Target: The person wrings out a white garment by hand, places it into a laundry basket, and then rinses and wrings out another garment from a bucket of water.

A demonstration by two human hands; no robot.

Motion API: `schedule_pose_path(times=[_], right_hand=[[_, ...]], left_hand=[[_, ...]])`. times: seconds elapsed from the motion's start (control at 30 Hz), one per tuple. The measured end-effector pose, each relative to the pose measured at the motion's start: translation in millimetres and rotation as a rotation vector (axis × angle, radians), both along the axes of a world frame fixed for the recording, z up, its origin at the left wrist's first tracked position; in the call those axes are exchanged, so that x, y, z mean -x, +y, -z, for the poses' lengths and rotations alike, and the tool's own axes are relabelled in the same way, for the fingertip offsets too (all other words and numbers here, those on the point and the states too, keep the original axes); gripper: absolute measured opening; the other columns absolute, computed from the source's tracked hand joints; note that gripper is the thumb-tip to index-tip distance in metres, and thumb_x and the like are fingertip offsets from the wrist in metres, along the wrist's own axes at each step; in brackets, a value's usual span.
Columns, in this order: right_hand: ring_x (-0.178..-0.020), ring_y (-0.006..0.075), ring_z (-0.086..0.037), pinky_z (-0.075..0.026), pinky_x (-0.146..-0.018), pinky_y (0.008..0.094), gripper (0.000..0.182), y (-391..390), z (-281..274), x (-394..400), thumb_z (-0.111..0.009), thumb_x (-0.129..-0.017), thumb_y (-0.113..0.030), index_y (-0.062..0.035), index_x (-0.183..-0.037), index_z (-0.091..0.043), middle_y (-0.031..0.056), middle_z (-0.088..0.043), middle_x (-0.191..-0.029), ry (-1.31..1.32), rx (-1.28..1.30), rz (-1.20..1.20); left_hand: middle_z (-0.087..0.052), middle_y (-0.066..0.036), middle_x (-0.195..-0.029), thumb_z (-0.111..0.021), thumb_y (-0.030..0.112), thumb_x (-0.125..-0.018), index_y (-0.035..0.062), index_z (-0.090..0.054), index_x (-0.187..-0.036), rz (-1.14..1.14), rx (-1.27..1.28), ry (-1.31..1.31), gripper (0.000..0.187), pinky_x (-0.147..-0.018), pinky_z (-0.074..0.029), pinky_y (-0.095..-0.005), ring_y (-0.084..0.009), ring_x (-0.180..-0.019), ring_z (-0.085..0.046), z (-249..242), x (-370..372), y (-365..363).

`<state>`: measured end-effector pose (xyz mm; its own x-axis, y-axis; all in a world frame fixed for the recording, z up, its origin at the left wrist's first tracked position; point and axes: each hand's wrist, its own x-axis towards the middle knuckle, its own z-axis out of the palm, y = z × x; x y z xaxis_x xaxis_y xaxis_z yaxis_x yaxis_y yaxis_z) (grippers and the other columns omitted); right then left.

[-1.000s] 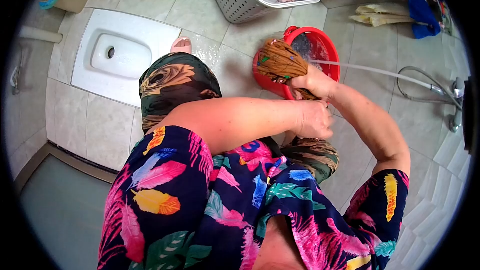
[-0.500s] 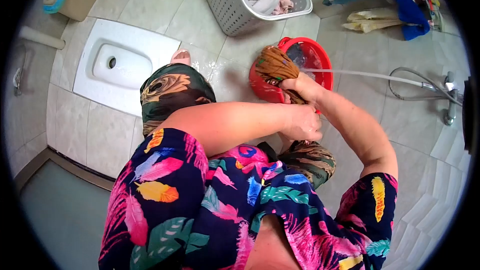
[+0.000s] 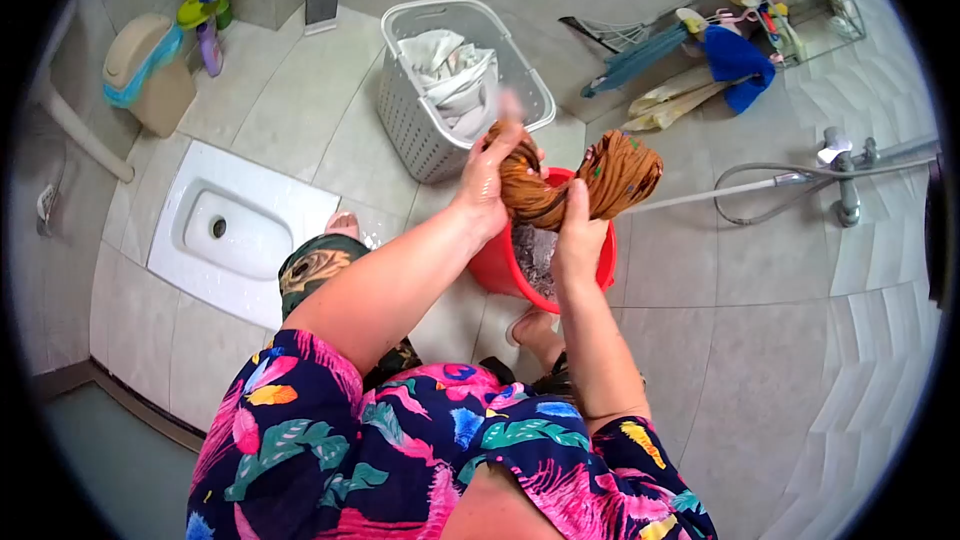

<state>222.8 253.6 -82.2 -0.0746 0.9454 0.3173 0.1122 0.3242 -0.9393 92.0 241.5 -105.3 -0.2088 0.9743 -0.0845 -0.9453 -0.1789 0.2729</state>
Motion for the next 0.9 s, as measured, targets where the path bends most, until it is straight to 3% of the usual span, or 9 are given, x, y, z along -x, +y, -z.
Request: schedule_pose_path(times=[0.13,0.23,0.3,0.37,0.57,0.67,0.73,0.87,0.9], right_hand=[[-0.088,0.019,-0.062,-0.047,-0.082,0.0303,0.023,-21,-41,10,-0.059,-0.086,0.002,0.0032,-0.108,-0.058,0.0075,-0.065,-0.097,-0.224,-0.379,-0.267],[-0.092,0.022,-0.058,-0.045,-0.087,0.0399,0.024,-22,-2,-5,-0.061,-0.082,-0.012,-0.0028,-0.104,-0.058,0.0071,-0.061,-0.099,-0.483,-0.421,-0.337],[-0.083,0.0249,-0.051,-0.036,-0.095,0.0485,0.034,-40,-30,7,-0.065,-0.07,-0.019,-0.008,-0.101,-0.055,0.0095,-0.054,-0.094,-0.844,-1.022,-0.432],[-0.086,0.0256,-0.051,-0.036,-0.095,0.0512,0.029,-67,-42,20,-0.062,-0.071,-0.016,-0.0116,-0.099,-0.055,0.0089,-0.053,-0.097,-0.956,-1.181,-0.461],[-0.118,0.0348,-0.044,-0.03,-0.106,0.0466,0.078,-69,-117,-4,-0.081,-0.063,-0.023,-0.006,-0.131,-0.046,0.0149,-0.049,-0.12,-0.874,-0.377,-1.099],[-0.11,0.0236,-0.054,-0.043,-0.097,0.0375,0.056,-27,-107,-36,-0.069,-0.083,-0.023,-0.0015,-0.128,-0.044,0.0121,-0.054,-0.118,0.042,0.062,-0.761],[-0.11,0.0226,-0.054,-0.041,-0.099,0.0364,0.046,18,-82,-37,-0.052,-0.088,-0.013,-0.0033,-0.131,-0.041,0.0136,-0.052,-0.122,-0.103,0.126,-0.521],[-0.094,0.0222,-0.061,-0.051,-0.081,0.0312,0.038,27,-61,-19,-0.058,-0.089,-0.023,-0.0042,-0.122,-0.052,0.0106,-0.061,-0.107,0.053,0.889,-0.693],[-0.088,0.0214,-0.062,-0.052,-0.076,0.0304,0.032,30,-56,-18,-0.059,-0.089,-0.021,-0.0037,-0.116,-0.054,0.0097,-0.062,-0.101,0.053,0.718,-0.761]], left_hand=[[-0.064,-0.013,-0.092,-0.061,0.06,-0.081,0.0078,-0.059,-0.091,0.1,0.055,-0.269,0.053,-0.088,-0.051,-0.0446,-0.0281,-0.091,-0.063,10,-9,-9],[-0.064,-0.014,-0.098,-0.06,0.066,-0.077,0.0036,-0.06,-0.093,0.384,-0.081,-0.299,0.065,-0.091,-0.049,-0.0437,-0.0276,-0.093,-0.062,0,-2,-28],[-0.066,-0.014,-0.091,-0.055,0.073,-0.075,0.0005,-0.061,-0.09,0.434,0.057,-0.258,0.075,-0.076,-0.056,-0.0407,-0.0258,-0.088,-0.065,-2,1,-25],[-0.066,-0.014,-0.087,-0.057,0.07,-0.077,0.0026,-0.062,-0.091,0.648,-0.011,-0.117,0.069,-0.066,-0.057,-0.0388,-0.0273,-0.081,-0.066,4,8,-22],[-0.066,-0.013,-0.087,-0.058,0.066,-0.078,0.0137,-0.061,-0.105,0.665,-0.076,-0.076,0.059,-0.056,-0.056,-0.0369,-0.0308,-0.074,-0.066,6,-4,-22],[-0.065,-0.014,-0.087,-0.052,0.071,-0.076,0.0109,-0.058,-0.113,0.729,-0.206,-0.078,0.071,-0.057,-0.057,-0.0363,-0.0263,-0.074,-0.066,10,-10,-22],[-0.065,-0.014,-0.086,-0.05,0.073,-0.076,0.0092,-0.058,-0.113,0.735,-0.227,-0.108,0.074,-0.057,-0.057,-0.036,-0.0256,-0.074,-0.066,1,-21,-26],[-0.065,-0.019,-0.094,-0.045,0.077,-0.075,0.0059,-0.055,-0.117,0.749,-0.287,0.01,0.083,-0.055,-0.058,-0.0335,-0.0287,-0.076,-0.068,11,-34,-26],[-0.064,-0.021,-0.099,-0.044,0.078,-0.074,0.0058,-0.053,-0.119,0.728,-0.28,0.052,0.085,-0.054,-0.058,-0.0327,-0.0301,-0.077,-0.068,9,-33,-27]])
